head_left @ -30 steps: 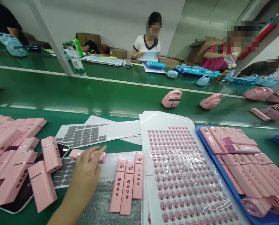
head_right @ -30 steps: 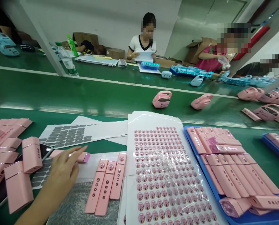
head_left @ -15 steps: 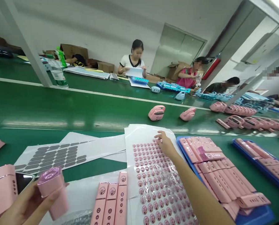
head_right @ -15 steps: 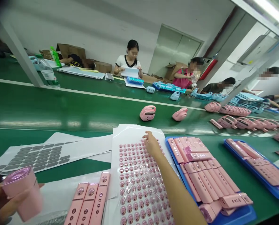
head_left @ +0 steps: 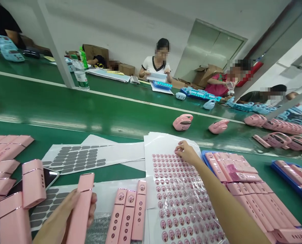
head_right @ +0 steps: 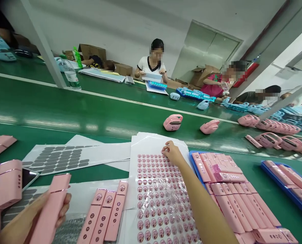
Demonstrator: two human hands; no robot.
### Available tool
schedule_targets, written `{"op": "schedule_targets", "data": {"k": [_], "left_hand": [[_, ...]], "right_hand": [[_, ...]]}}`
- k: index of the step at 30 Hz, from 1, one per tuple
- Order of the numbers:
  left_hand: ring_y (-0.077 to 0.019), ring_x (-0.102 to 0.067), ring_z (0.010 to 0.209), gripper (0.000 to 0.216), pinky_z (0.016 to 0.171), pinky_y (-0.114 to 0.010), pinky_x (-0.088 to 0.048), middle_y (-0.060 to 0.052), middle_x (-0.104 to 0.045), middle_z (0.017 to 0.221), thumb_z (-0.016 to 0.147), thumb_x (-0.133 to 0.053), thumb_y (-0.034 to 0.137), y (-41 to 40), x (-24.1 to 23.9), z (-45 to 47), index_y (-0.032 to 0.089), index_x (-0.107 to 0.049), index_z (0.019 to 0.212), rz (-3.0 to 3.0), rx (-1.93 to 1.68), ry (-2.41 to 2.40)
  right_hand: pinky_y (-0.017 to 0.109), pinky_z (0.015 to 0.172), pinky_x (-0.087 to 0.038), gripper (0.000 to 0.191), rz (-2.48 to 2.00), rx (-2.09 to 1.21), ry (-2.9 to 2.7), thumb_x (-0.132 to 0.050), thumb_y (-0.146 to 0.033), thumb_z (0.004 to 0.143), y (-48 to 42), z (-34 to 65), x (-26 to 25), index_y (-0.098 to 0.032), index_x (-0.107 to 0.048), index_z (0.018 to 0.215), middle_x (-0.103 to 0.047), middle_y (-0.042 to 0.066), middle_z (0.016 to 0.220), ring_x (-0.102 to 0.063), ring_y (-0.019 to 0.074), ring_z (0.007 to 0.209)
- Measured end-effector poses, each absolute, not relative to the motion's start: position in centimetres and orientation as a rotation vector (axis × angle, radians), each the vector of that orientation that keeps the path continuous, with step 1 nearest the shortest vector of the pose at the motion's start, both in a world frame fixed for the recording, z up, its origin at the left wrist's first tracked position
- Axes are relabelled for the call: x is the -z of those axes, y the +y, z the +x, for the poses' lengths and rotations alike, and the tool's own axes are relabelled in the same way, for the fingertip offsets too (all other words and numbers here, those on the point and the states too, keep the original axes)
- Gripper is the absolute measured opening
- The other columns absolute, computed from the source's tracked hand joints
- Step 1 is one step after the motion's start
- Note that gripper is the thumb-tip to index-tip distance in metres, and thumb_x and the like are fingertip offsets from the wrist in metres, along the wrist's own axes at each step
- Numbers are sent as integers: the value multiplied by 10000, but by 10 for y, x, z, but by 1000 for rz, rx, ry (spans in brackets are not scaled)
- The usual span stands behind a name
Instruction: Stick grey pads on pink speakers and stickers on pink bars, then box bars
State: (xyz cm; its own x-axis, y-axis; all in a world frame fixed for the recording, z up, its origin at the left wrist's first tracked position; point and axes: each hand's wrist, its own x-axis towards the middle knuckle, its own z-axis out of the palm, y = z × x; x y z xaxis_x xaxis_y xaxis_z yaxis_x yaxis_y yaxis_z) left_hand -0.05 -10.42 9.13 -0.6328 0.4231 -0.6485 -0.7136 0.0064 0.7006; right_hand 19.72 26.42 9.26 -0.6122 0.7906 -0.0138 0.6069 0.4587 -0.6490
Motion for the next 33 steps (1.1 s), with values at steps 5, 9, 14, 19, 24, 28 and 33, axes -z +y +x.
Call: {"op": "schedule_targets", "data": {"k": [5,9,14,19,24,28,33], "left_hand": [[-244,-612,772,528,627,-383,-590,-72,-673,849,580,-786,284,-117,-105,3,200,-582,1059,-297,-1694,1430],[-165,-560,627,593,554,-269,-524,-17,-630,705,687,-727,372,-120,-114,14,255,-463,1205,-194,-1635,1411],[-150,-541,569,639,541,-246,-473,-18,-636,686,662,-734,394,-114,-116,38,236,-420,1196,-77,-1584,1358],[-250,-594,978,634,752,-335,-490,-93,-598,1139,678,-728,435,-103,-109,69,267,-391,1188,51,-1554,1177],[-178,-586,921,548,824,-344,-458,-71,-545,1192,748,-689,378,-100,-96,80,294,-370,1185,267,-1590,1058],[-141,-563,849,532,670,-286,-439,-85,-493,1230,794,-639,389,-102,-94,77,298,-317,1208,354,-1541,1055],[-202,-532,1027,556,708,-299,-430,-98,-467,1244,791,-635,409,-102,-96,77,295,-290,1211,347,-1540,1053]], "right_hand": [[204,469,-447,115,-1302,-1137,-2269,-581,-229,885,266,190,-99,-135,-569,952,-580,-40,721,-510,68,496],[199,439,-412,133,-1348,-1243,-1990,-595,-228,863,258,191,-106,-154,-507,928,-570,-50,695,-484,66,460],[292,678,-498,436,-1286,-1339,-1693,-710,-251,719,179,187,-136,-240,-330,932,-642,-18,766,-643,163,715],[302,620,-457,415,-1124,-1759,-1758,-698,-345,745,51,172,-169,-267,-343,947,-648,-41,730,-625,198,748],[317,763,-438,324,-1048,-1737,-1789,-612,-253,800,7,161,-169,-272,-323,945,-618,-66,767,-586,151,772],[299,740,-430,301,-1074,-1691,-1786,-598,-241,796,8,160,-167,-271,-333,936,-613,-75,739,-585,146,760],[299,702,-420,303,-1088,-1589,-1847,-602,-240,777,5,158,-167,-266,-346,936,-632,-68,733,-576,150,716]]}}
